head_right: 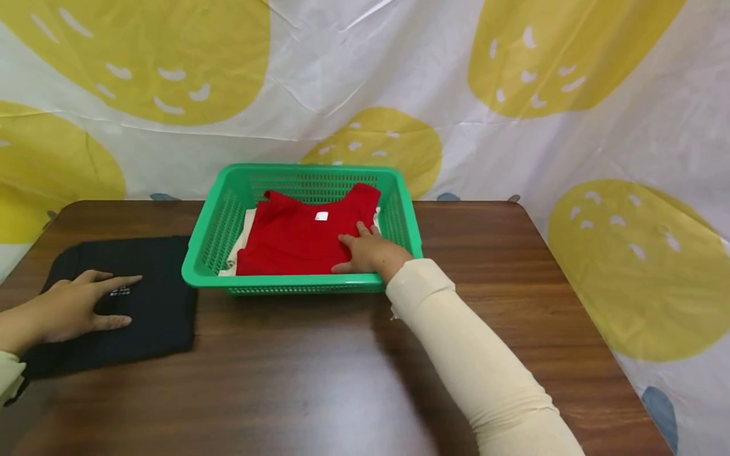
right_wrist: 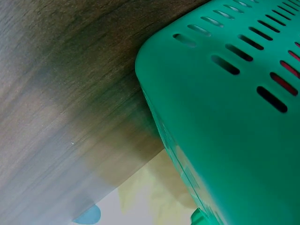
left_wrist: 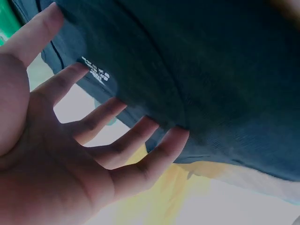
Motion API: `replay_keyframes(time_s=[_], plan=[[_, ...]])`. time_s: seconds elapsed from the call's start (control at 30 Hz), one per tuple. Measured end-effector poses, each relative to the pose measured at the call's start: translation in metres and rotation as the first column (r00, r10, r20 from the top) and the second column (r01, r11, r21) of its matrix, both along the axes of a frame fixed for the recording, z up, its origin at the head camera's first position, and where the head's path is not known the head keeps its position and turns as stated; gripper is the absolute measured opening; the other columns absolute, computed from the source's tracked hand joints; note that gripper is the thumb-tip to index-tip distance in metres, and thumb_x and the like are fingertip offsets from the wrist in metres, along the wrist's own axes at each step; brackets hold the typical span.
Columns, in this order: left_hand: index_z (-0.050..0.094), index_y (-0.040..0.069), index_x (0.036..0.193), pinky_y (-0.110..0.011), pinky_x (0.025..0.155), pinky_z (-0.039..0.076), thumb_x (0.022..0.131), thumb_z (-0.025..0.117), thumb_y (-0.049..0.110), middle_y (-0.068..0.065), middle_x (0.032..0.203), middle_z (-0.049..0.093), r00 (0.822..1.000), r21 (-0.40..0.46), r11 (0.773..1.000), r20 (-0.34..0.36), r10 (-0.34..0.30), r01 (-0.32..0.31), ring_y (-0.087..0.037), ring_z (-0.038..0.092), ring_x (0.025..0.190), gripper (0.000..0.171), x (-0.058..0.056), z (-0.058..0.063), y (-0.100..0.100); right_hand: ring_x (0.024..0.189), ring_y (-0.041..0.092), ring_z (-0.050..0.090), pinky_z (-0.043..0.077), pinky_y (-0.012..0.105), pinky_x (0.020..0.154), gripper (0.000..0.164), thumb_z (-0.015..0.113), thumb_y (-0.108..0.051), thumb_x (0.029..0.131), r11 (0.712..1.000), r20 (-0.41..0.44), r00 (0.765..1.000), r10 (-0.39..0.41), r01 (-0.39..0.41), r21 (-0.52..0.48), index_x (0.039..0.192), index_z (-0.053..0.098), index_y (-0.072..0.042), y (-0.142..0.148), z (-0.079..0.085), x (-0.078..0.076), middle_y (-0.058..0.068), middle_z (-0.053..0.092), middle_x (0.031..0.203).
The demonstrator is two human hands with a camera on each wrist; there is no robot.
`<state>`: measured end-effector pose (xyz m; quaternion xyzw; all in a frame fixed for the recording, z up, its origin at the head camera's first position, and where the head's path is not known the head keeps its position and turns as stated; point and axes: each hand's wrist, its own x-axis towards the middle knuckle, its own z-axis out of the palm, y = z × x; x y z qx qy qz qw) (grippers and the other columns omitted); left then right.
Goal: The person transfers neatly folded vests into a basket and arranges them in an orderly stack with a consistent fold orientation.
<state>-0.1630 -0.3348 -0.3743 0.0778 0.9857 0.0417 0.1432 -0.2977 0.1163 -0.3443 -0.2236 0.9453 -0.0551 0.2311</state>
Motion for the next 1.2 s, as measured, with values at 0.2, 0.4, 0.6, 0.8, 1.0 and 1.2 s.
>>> replay_keyframes(time_s=[0.2, 0.4, 0.6, 0.8, 1.0, 1.2], plan=[[0.044, 0.009, 0.147, -0.071, 0.079, 0.045, 0.076, 0.077, 0.059, -0.043, 0.134, 0.044, 0.999, -0.025, 0.999, 0.033, -0.021, 0.022, -0.067, 0.053, 0.097, 0.093, 0.02, 0.001, 0.006, 0.154, 0.043, 0.009, 0.037, 0.056, 0.114, 0.082, 0.065, -0.047, 0.093, 1.0, -0.008, 1.0, -0.004, 0.004, -0.002, 0.159, 0.028, -0.017, -0.001, 0.0, 0.0, 0.021, 0.011, 0.167], [0.047, 0.013, 0.145, -0.064, 0.068, 0.051, 0.074, 0.08, 0.056, -0.038, 0.127, 0.049, 0.998, -0.006, 0.998, 0.024, -0.055, 0.055, -0.058, 0.057, 0.09, 0.089, 0.045, 0.003, 0.02, 0.154, 0.044, 0.009, 0.037, 0.056, 0.114, 0.082, 0.066, -0.046, 0.093, 1.0, -0.006, 1.0, -0.006, 0.006, -0.006, 0.159, 0.028, -0.016, -0.002, 0.0, 0.0, 0.021, 0.01, 0.167], [0.046, 0.018, 0.145, -0.053, 0.055, 0.051, 0.074, 0.078, 0.06, -0.032, 0.124, 0.052, 0.999, -0.014, 0.999, 0.027, -0.038, 0.039, -0.053, 0.058, 0.088, 0.089, 0.07, 0.003, 0.045, 0.153, 0.045, 0.009, 0.035, 0.057, 0.115, 0.082, 0.064, -0.046, 0.093, 1.0, -0.008, 1.0, -0.002, 0.002, -0.004, 0.159, 0.027, -0.015, -0.002, 0.0, -0.001, 0.022, 0.01, 0.167], [0.048, 0.023, 0.142, -0.047, 0.05, 0.049, 0.069, 0.075, 0.068, -0.023, 0.119, 0.056, 0.999, -0.074, 0.996, 0.017, -0.049, 0.05, -0.041, 0.06, 0.084, 0.09, 0.088, 0.001, 0.069, 0.153, 0.045, 0.01, 0.034, 0.058, 0.115, 0.08, 0.063, -0.046, 0.094, 1.0, -0.008, 1.0, 0.003, -0.003, -0.015, 0.159, 0.028, -0.014, -0.001, -0.001, -0.001, 0.022, 0.01, 0.166], [0.054, 0.023, 0.139, -0.052, 0.053, 0.05, 0.067, 0.075, 0.07, -0.022, 0.122, 0.059, 0.996, -0.116, 0.99, 0.016, -0.082, 0.083, -0.038, 0.063, 0.084, 0.088, 0.097, 0.001, 0.09, 0.153, 0.045, 0.012, 0.034, 0.058, 0.115, 0.08, 0.064, -0.046, 0.094, 1.0, -0.009, 1.0, 0.007, -0.008, -0.026, 0.158, 0.028, -0.013, -0.001, 0.001, -0.001, 0.023, 0.011, 0.166], [0.06, 0.03, 0.134, -0.061, 0.065, 0.053, 0.079, 0.08, 0.048, -0.018, 0.125, 0.061, 0.988, -0.047, 0.988, 0.063, -0.141, 0.144, -0.038, 0.066, 0.094, 0.062, 0.097, 0.007, 0.105, 0.152, 0.047, 0.011, 0.029, 0.059, 0.118, 0.079, 0.062, -0.046, 0.095, 0.999, -0.012, 1.0, 0.012, -0.012, -0.03, 0.158, 0.029, -0.011, -0.002, 0.001, 0.0, 0.025, 0.012, 0.165]])
